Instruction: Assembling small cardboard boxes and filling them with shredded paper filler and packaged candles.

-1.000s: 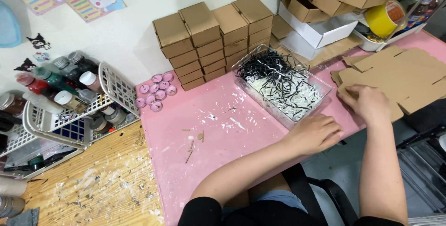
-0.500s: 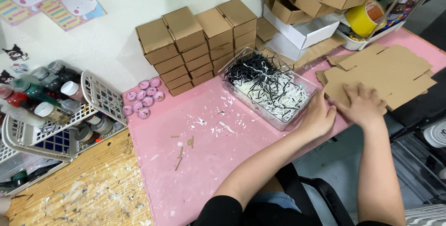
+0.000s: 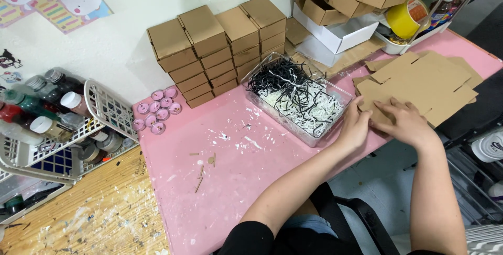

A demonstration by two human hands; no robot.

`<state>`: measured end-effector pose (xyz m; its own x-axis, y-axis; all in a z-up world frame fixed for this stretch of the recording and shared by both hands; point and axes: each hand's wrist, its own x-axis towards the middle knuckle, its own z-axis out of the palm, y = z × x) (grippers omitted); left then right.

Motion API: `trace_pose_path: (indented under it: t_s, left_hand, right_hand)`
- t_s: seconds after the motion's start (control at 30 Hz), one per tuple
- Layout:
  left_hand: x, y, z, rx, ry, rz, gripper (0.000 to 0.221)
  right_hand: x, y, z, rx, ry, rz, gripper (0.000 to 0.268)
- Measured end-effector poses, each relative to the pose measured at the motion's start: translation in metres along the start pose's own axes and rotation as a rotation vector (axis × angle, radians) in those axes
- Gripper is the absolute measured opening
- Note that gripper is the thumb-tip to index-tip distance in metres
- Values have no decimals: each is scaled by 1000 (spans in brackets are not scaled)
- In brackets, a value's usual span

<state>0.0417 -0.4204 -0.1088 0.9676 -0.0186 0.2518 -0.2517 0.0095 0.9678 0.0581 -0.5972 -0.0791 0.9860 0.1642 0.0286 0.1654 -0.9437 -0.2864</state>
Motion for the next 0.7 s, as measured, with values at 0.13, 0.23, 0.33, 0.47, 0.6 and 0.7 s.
trace_pose_path:
  t_s: [0.13, 0.23, 0.33, 0.47, 0.6, 0.7]
  left_hand:
    - [4, 2, 3, -176, -23, -52, 59]
    - [5, 7, 8, -436, -79, -81, 57]
    - [6, 9, 8, -533, -60, -95, 57]
    - [0, 25, -9, -176, -34, -16, 60]
    - [-12, 53, -25, 116, -89, 34, 68]
    - [-10, 36, -22, 229, -116, 121, 72]
  right_hand:
    - [-2, -5, -7, 2, 1, -10, 74]
    - [-1, -7, -6, -12, -23, 9, 69]
    - [-2, -9, -6, -17, -6, 0, 66]
    - [4, -9, -9, -36, 91, -151, 62]
    - [11, -5, -6, 33, 128, -310, 48]
    - [9, -20, -21, 20, 117, -318, 44]
